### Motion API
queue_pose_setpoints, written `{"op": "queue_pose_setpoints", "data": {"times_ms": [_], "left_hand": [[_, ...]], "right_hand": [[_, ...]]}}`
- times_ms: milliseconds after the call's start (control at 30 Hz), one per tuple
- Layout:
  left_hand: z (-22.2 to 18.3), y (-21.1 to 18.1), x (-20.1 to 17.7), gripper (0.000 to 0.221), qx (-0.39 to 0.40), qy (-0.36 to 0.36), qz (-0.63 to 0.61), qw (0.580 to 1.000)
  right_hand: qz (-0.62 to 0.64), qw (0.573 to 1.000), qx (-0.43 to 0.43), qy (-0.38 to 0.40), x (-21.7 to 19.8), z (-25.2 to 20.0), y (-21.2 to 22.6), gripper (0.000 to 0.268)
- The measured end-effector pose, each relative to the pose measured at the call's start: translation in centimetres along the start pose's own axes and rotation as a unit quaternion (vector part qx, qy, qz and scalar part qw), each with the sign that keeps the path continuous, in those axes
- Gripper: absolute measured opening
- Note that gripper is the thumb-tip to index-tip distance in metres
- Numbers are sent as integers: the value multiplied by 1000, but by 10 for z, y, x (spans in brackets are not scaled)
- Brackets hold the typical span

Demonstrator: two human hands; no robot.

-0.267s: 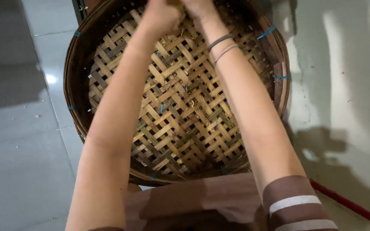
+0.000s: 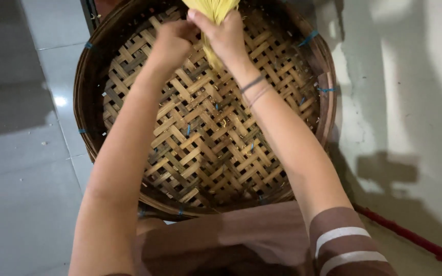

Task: Collecting freshly extruded noodles from a machine and arranging them neatly into a large woven basket before stacking it.

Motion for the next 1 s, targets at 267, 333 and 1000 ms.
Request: {"op": "queue_pose_setpoints", "data": {"times_ms": [267, 333, 1000], "left_hand": [[-1, 2, -10, 38, 87, 50, -477, 873], [-9, -20, 10, 73, 38, 110, -437, 892], [-7, -11, 71, 51, -129, 30, -494, 859]], "right_hand": [[183, 931, 315, 5, 8, -84, 47, 42], [256, 929, 262, 49, 20, -95, 42, 35], [314, 868, 344, 171, 36, -228, 36, 43]]}}
Point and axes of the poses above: each hand's wrist, its own z-axis towards the middle knuckle, its own x-axis out of the palm, y = z × x, the point moved 8 cm from there along z, towards the middle knuckle, and after that the axes turned 8 degrees about y, right-handed, at the moved point
